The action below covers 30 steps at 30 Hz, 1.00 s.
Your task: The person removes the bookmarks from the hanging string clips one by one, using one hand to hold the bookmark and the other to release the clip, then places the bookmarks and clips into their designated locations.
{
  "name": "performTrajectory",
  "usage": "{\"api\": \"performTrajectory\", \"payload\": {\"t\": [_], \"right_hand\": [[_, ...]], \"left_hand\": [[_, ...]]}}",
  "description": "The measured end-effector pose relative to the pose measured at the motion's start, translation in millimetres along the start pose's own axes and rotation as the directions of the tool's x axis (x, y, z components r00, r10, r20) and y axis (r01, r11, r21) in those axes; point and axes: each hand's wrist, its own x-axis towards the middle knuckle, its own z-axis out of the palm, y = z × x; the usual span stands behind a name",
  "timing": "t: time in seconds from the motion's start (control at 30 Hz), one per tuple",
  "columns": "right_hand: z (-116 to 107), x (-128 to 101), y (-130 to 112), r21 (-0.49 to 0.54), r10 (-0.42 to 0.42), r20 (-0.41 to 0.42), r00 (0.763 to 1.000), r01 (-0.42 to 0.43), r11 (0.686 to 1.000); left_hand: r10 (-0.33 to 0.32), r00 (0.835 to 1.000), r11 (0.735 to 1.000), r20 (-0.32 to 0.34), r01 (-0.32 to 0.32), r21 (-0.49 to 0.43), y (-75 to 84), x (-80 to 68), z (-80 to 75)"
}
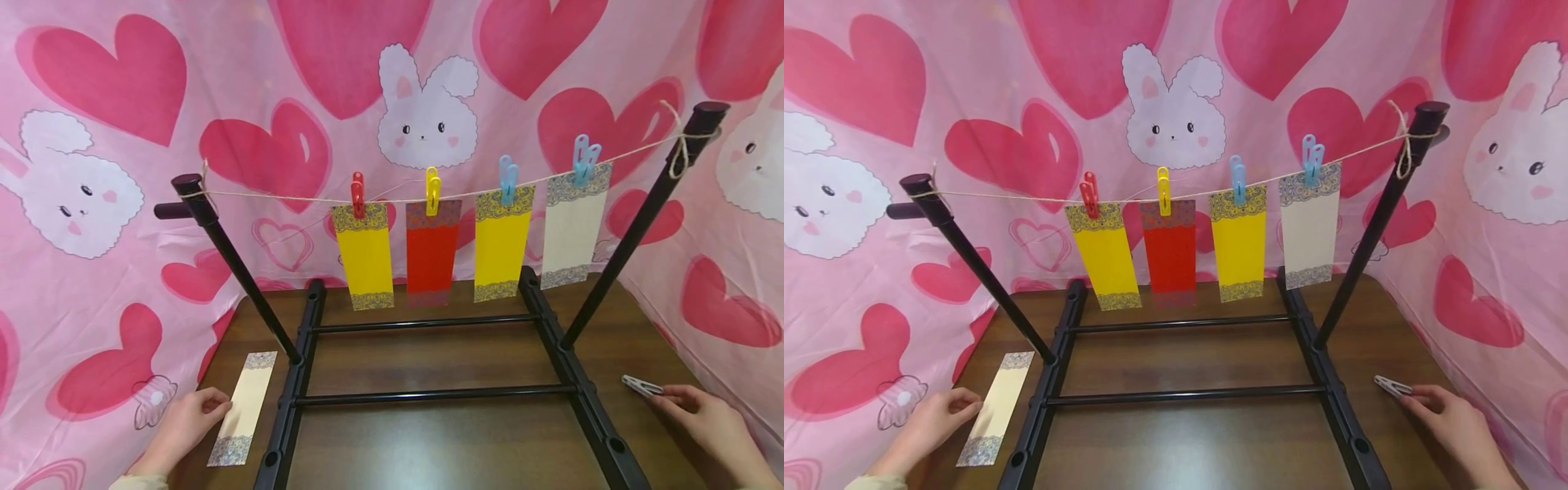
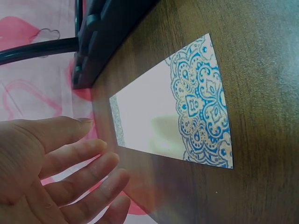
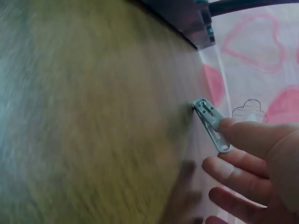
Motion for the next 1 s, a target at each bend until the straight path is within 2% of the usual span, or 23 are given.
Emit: {"api": "performTrajectory", "payload": {"t": [0.17, 0.4, 0.53, 0.73, 0.83, 1.0], "right_hand": [[2.6, -0.3, 0.8, -0.057, -0.037, -0.011, 0.999, 0.036, 0.998], [1.0, -0.5, 0.8, -0.074, -0.068, -0.001, 0.998, 0.068, 0.995], [-1.8, -1.3, 0.8, -0.087, -0.051, 0.075, 0.996, 0.058, 0.995], [-6.6, -2.4, 2.7, -0.114, 0.008, 0.204, 0.979, 0.016, 0.993], [-7.2, -3.1, 2.7, -0.131, 0.028, 0.237, 0.971, 0.003, 0.991], [-6.4, -3.9, 1.4, -0.147, 0.035, 0.239, 0.97, 0.001, 0.989]], "left_hand": [[0.0, 1.0, 1.0, -0.003, 0.0, -0.001, 0.7, -0.2, -0.3], [-0.014, 1.0, 1.0, 0.007, 0.014, 0.001, 0.1, 0.9, -0.3], [-0.013, 1.0, 1.0, 0.008, 0.013, 0.001, -0.2, 1.4, -0.9], [-0.028, 0.999, 1.0, 0.029, 0.028, -0.008, -0.1, 2.7, -2.6], [-0.029, 0.999, 1.0, 0.032, 0.029, -0.009, 0.5, 2.8, -3.4], [-0.006, 1.0, 1.0, 0.011, 0.006, -0.001, -0.5, 1.7, -3.2]]}}
